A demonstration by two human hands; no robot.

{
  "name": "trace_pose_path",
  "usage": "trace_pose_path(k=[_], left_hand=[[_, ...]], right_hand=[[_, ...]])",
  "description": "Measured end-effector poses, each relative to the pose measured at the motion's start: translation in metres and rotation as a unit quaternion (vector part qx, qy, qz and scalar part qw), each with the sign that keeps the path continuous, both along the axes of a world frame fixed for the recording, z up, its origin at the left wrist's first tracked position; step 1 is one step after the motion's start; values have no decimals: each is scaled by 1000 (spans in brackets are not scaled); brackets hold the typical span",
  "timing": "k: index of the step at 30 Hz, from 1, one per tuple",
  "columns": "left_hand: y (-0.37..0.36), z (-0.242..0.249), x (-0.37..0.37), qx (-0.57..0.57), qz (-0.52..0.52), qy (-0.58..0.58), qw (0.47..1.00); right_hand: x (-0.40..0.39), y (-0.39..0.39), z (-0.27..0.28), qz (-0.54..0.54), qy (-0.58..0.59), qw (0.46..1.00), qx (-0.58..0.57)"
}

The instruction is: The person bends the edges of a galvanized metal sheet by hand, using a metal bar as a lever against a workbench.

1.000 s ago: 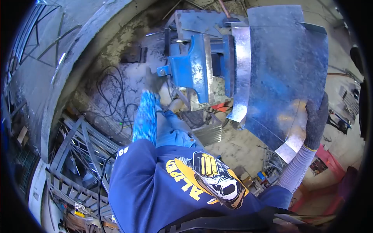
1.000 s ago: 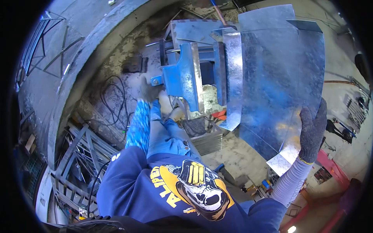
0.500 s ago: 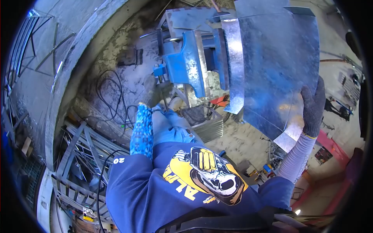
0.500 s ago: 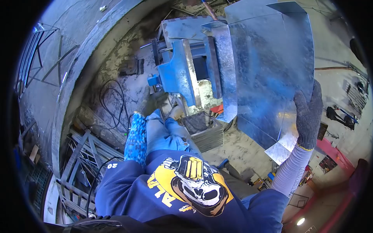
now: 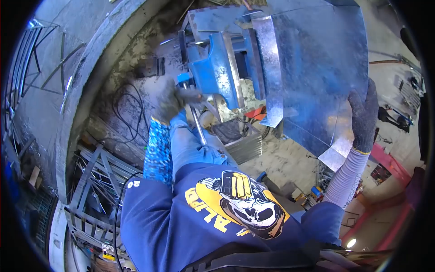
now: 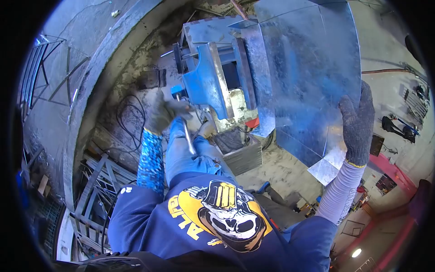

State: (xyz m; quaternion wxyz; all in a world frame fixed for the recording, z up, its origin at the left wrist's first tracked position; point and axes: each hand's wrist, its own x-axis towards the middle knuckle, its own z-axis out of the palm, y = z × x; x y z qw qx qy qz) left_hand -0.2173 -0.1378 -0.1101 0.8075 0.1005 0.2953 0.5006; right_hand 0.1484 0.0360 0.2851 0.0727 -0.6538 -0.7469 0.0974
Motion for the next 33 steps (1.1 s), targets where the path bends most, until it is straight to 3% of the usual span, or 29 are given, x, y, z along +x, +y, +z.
trace_pose_path(k=[1,4,6,7,8,10,12,13,15,16,18,20,22,23,25,26,30,31,33], left_hand=[[-20,-15,14,-108,17,-73,991],[-67,-121,34,-299,-20,-117,947],[-50,-167,30,-211,98,-115,966],[-29,-183,25,-139,99,12,985],[8,-176,12,-64,101,139,983],[77,-153,-9,-238,228,-24,944],[120,-111,-26,-256,328,-18,909],[126,-85,-36,-256,327,-19,909],[113,-34,-50,31,237,25,971],[97,-15,-52,29,236,30,971],[55,24,-44,144,-26,-130,981],[18,47,4,-50,-136,-104,984],[-24,10,41,-182,-119,-86,972],[-41,-37,55,-180,-118,-86,973],[-57,-121,65,-304,-47,-99,946],[-57,-118,62,-304,-42,-102,946],[80,-167,30,-304,180,-43,934],[82,-164,29,-301,235,-27,924],[120,-116,-18,-127,239,-30,962]], right_hand=[[-2,0,0,-1,4,1000,5],[-9,-2,2,-18,23,1000,0],[-8,0,4,-16,14,1000,-14],[-9,-2,5,-16,6,1000,-17],[-12,-2,6,-7,-10,1000,-4],[-15,0,7,14,-28,1000,1],[-9,2,8,-9,-46,999,-15],[-10,1,8,-10,-47,999,-15],[-12,-2,7,38,-77,996,30],[-14,-2,6,38,-72,996,27],[-16,-3,7,-5,-78,997,5],[-9,-3,5,-8,-38,999,-7],[-9,-2,6,-2,4,1000,-11],[-10,-3,8,-17,-10,999,-27],[-16,-2,9,-25,-23,999,-41],[-20,-3,10,-8,-37,999,-28],[-17,-5,5,14,-64,998,23],[-19,-4,6,19,-66,997,23],[-21,-6,9,25,-80,996,16]])
